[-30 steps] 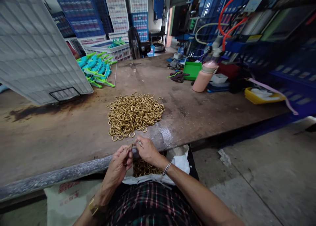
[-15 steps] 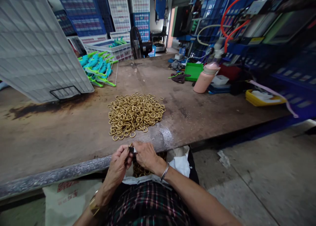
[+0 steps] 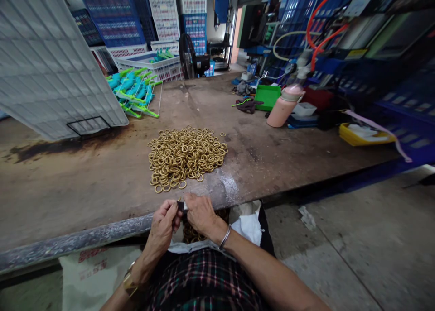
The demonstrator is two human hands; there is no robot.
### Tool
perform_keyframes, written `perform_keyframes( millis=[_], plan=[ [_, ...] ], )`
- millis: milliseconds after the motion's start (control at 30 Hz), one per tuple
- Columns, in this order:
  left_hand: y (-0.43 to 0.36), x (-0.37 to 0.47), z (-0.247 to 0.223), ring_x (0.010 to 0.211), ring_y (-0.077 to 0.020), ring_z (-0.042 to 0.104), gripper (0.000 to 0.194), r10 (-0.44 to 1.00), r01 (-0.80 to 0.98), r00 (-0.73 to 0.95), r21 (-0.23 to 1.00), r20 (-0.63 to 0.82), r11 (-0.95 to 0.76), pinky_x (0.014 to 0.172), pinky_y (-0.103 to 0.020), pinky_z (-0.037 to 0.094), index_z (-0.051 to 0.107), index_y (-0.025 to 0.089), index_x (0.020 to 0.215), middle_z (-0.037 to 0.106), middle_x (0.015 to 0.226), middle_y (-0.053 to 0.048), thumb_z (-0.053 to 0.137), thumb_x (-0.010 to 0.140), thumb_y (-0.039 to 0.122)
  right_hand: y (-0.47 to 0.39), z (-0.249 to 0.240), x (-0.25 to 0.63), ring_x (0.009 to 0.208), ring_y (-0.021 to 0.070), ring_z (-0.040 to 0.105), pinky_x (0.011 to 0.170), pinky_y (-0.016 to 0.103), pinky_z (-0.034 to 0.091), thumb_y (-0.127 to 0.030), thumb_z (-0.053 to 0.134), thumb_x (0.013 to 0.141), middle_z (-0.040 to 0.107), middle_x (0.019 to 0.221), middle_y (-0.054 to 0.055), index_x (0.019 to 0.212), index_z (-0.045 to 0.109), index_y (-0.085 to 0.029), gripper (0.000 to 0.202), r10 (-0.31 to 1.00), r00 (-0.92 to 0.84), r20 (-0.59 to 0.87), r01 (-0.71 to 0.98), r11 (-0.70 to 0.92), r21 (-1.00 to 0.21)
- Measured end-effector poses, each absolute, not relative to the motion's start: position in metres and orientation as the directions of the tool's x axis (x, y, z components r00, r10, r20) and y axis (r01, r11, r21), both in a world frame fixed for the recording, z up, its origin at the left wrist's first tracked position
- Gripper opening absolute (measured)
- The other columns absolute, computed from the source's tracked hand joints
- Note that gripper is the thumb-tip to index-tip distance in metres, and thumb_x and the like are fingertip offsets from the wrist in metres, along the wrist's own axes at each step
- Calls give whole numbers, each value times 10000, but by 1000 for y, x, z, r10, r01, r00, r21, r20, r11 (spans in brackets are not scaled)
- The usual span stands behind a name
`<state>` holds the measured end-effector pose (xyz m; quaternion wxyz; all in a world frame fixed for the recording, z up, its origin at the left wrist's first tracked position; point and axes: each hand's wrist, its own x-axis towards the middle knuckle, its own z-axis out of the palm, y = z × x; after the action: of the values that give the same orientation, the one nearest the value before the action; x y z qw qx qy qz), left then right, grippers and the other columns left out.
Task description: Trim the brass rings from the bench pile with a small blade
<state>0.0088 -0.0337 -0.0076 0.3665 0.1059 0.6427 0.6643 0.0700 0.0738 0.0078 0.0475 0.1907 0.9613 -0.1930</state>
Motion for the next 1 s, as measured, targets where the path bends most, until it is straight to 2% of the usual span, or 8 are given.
perform_keyframes(
  millis=[167,500,1000],
  plan=[
    [-34,7,-7,377,-33,337,338,628,-351,-708,933,-322,82,349,-146,244,467,175,690,465,510,69,559,725,499,73,6,68,752,183,604,601,261,333,-141,383,815,649,901,80,983,528,-165,222,356,-917,-180,397,858,-326],
    [-35,7,-10,391,-34,357,319,622,-342,-720,937,-309,69,352,-143,264,476,170,704,482,539,60,549,748,477,77,1,68,764,173,598,615,246,323,-123,390,784,652,881,78,961,539,-152,233,342,-930,-132,366,849,-380],
    [-37,5,-15,388,-45,385,357,631,-279,-734,958,-253,60,360,-155,314,484,176,687,477,516,59,550,729,524,80,10,63,779,195,619,634,256,367,-148,397,807,661,871,111,992,546,-145,237,250,-941,-230,318,885,-340]
  ],
)
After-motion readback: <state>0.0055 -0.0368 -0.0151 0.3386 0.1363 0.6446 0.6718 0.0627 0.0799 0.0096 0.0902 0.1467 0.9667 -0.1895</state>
